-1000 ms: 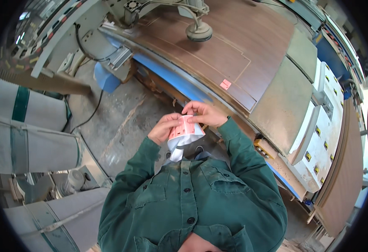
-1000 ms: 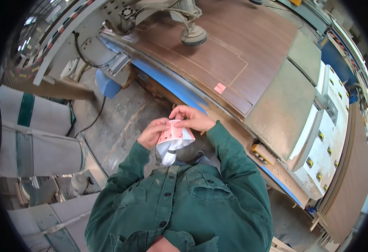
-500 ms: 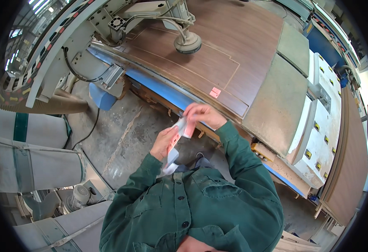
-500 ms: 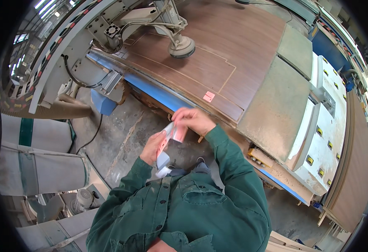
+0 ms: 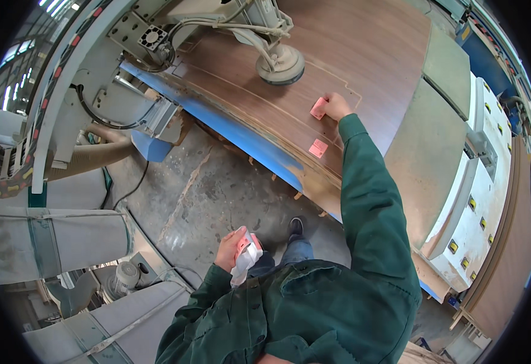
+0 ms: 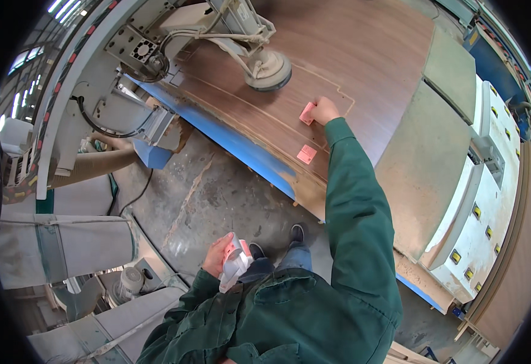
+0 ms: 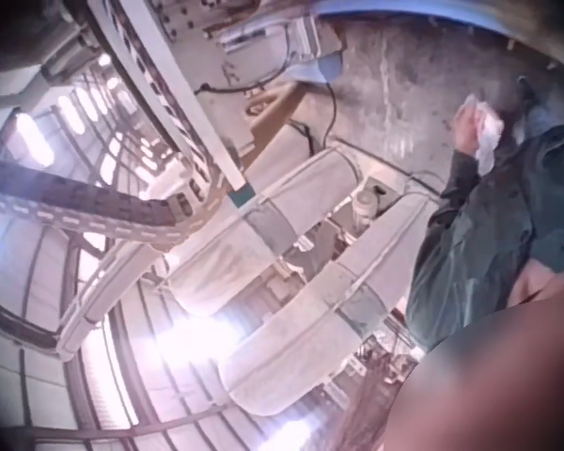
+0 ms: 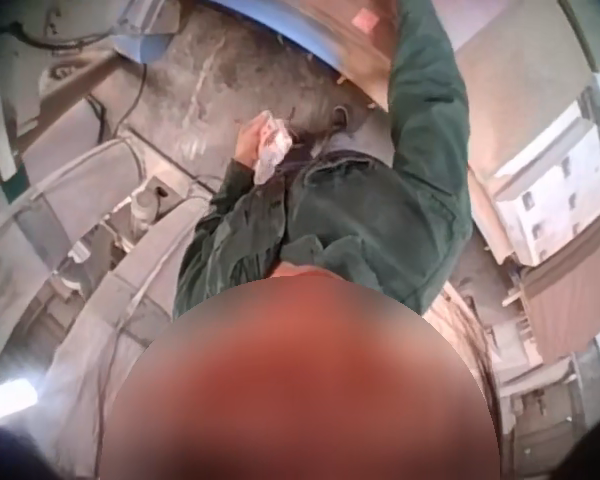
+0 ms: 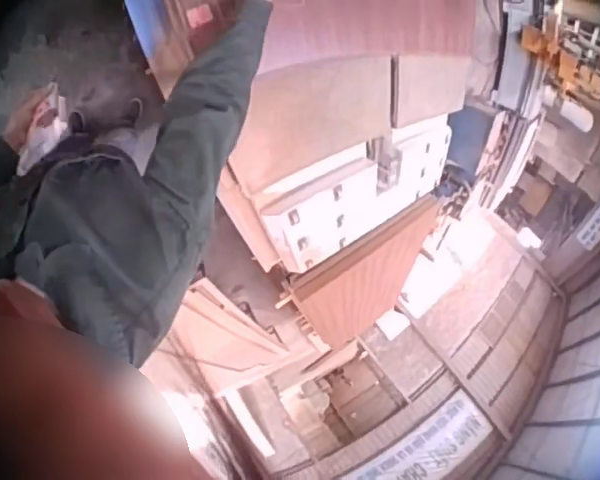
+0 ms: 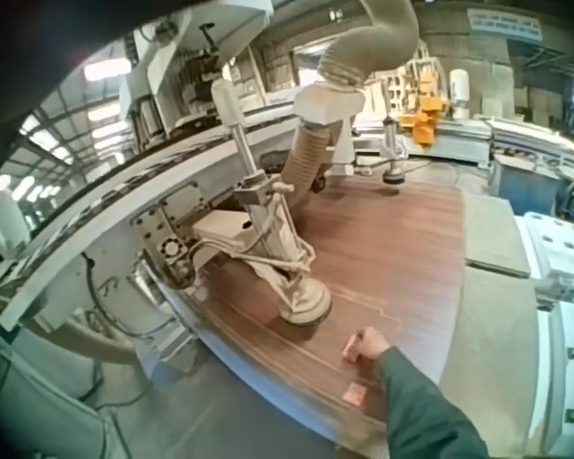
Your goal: Apply adhesive labels to specific locations on wooden panels at a manufacturing station.
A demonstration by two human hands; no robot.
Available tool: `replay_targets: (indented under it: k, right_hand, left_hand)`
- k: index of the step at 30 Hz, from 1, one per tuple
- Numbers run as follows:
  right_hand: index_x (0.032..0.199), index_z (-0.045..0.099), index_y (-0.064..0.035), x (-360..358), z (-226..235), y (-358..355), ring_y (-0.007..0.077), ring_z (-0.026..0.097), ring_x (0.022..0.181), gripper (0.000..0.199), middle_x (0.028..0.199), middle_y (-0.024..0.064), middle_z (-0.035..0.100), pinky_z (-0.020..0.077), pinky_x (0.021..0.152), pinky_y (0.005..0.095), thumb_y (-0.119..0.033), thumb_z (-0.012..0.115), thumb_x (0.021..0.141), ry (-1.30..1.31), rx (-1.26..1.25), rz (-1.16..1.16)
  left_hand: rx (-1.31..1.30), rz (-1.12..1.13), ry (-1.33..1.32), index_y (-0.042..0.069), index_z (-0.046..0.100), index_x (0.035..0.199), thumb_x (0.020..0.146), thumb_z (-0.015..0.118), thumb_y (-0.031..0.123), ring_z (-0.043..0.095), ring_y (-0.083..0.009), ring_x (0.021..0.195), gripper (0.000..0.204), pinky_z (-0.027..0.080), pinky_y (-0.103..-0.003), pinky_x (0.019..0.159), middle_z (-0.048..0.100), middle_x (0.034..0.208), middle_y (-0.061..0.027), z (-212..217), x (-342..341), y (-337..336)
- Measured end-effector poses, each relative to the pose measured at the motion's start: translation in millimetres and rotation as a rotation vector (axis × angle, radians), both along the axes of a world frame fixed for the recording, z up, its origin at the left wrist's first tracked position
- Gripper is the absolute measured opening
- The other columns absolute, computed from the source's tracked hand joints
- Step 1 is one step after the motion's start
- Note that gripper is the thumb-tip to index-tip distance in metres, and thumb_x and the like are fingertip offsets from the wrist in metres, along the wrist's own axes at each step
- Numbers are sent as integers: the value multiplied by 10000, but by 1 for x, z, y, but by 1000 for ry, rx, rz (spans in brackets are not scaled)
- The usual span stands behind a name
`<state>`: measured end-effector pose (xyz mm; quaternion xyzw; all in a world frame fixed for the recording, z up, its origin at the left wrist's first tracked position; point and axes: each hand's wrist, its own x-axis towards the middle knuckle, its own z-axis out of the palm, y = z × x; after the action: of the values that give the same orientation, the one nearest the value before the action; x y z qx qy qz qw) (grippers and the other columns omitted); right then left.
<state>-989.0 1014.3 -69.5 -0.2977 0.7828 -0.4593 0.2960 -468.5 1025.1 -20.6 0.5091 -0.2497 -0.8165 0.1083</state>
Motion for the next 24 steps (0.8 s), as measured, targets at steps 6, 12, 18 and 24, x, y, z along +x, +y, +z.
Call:
replay_targets:
  k: [6, 12, 18, 24]
  right_hand:
    - [1090, 610, -62, 15, 15, -1, 353, 597, 967, 481, 1132, 178, 609, 495, 782, 429, -235, 789, 678, 519, 198, -281]
    - [1288, 508, -92, 88, 9, 26, 297, 427, 1273, 495, 1376, 118, 475, 332, 1013, 480, -394, 527, 896, 918, 210, 109]
    - [1458, 333, -141, 84, -23, 10, 277, 249, 1416, 631, 1523, 82, 299, 193, 1097, 576, -479, 435, 934, 967, 290, -63]
    - [1295, 523, -91, 174, 47, 9, 298, 502, 1223, 578, 1350, 117, 518, 188, 1040, 675, -517, 418, 919, 876, 667, 241]
  left_hand:
    - [-37, -1, -26, 15, 643, 953, 882, 675, 170, 651, -127, 666, 173, 535, -255, 615, 676, 814, -57, 11, -14, 2]
    - [-70, -16, -16, -8, 644, 987, 884, 675, 172, 653, -114, 681, 210, 539, -245, 626, 675, 825, -49, 12, 5, -6]
    - [-175, -76, -93, 20, 642, 878, 869, 704, 219, 587, -54, 635, 209, 467, -208, 562, 634, 756, 7, 19, 41, -15]
    - [-409, -110, -70, 7, 651, 898, 853, 715, 220, 579, -57, 641, 227, 461, -220, 557, 634, 761, 1, 45, 128, -34]
